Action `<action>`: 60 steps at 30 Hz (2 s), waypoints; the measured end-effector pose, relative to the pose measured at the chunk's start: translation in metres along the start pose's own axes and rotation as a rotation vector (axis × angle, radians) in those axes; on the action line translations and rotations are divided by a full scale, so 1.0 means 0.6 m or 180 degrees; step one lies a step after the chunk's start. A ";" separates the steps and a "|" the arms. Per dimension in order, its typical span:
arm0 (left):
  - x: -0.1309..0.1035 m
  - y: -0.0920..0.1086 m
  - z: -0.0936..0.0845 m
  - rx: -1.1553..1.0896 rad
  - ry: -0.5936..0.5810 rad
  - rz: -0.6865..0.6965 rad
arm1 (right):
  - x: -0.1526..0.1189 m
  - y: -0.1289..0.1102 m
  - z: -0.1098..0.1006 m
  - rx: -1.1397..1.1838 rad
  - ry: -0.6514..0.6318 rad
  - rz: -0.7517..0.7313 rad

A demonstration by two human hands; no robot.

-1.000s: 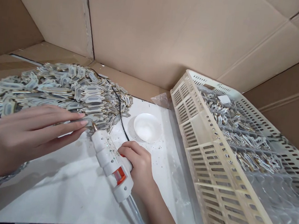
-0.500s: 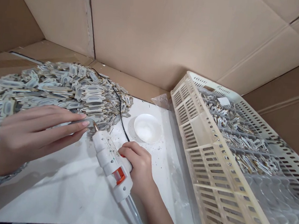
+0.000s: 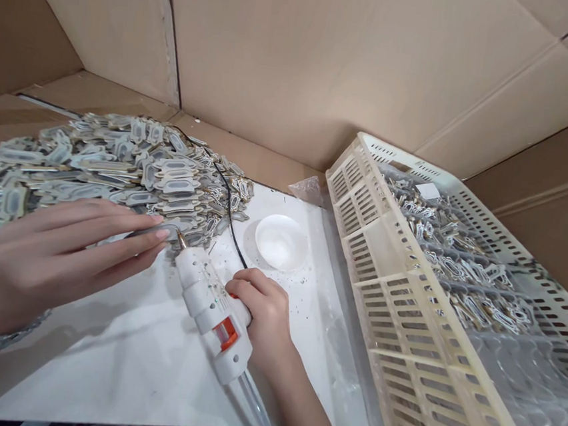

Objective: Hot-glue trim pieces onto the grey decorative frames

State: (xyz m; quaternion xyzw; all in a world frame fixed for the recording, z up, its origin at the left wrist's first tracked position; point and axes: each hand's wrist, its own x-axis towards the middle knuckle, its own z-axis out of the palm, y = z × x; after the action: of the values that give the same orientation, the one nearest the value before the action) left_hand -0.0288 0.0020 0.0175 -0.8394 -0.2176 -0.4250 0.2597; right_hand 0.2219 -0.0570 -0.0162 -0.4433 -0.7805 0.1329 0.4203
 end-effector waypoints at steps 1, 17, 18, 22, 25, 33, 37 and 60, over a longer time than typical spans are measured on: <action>0.000 -0.001 0.000 -0.0010 0.0000 0.0023 | 0.000 0.000 0.000 0.0006 -0.0003 0.0010; -0.006 -0.001 0.002 -0.0035 -0.0019 -0.0035 | -0.008 0.008 0.004 0.0183 0.0014 0.0131; -0.008 -0.002 0.002 -0.0036 -0.0029 -0.0062 | -0.010 0.009 0.004 0.0210 0.0015 0.0163; -0.008 -0.002 0.000 -0.0054 -0.0107 -0.0303 | -0.017 0.013 0.005 0.0359 0.0037 0.0296; -0.001 0.007 0.001 -0.0182 -0.0128 -0.0383 | -0.014 0.013 0.003 0.0476 0.0101 0.0432; 0.006 0.084 0.023 -0.1816 -0.0412 -0.1242 | 0.001 -0.012 -0.013 0.1351 -0.0253 0.1680; 0.001 0.100 0.031 -0.2014 -0.0413 -0.1831 | 0.002 -0.020 -0.016 0.1914 -0.0500 0.1990; 0.017 0.126 0.028 -0.7461 -0.2318 -0.5680 | -0.001 0.006 -0.005 0.2413 -0.0668 0.1256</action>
State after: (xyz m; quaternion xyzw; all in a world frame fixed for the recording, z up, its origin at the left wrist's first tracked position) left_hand 0.0310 -0.0443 -0.0016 -0.2193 -0.2390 -0.1420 -0.9352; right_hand 0.2265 -0.0558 -0.0172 -0.3825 -0.6154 0.5319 0.4383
